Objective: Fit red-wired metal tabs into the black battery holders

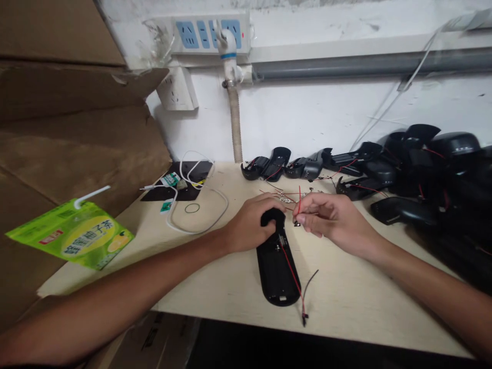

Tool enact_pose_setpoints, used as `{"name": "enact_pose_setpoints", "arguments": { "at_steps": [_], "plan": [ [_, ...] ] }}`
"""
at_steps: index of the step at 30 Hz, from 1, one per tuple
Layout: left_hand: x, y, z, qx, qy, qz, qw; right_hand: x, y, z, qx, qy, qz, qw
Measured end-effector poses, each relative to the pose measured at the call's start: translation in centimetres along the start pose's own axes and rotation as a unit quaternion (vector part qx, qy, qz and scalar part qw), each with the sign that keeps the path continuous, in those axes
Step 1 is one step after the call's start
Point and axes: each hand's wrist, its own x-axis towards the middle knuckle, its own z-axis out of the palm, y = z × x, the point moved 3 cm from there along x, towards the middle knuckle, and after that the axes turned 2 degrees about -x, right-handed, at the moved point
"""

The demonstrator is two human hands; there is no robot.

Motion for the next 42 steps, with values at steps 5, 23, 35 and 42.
{"name": "enact_pose_setpoints", "arguments": {
  "at_steps": [5,23,35,42],
  "plan": [
    [-0.2,0.3,0.7,-0.010,0.024,-0.012,1.000,-0.8,-0.6,1.7,0.046,-0.053,0.013,0.997],
    [-0.2,0.9,0.9,-0.072,0.055,0.010,0.996,-1.0,0.1,3.2,-0.022,-0.089,-0.012,0.996],
    [-0.2,1.1,1.0,-0.056,0.071,0.037,0.995,-1.1,0.9,3.6,-0.040,-0.078,0.002,0.996],
    [-0.2,1.3,1.1,-0.052,0.074,0.045,0.995,-1.1,0.0,3.3,-0.115,-0.119,-0.036,0.986]
  ]
}}
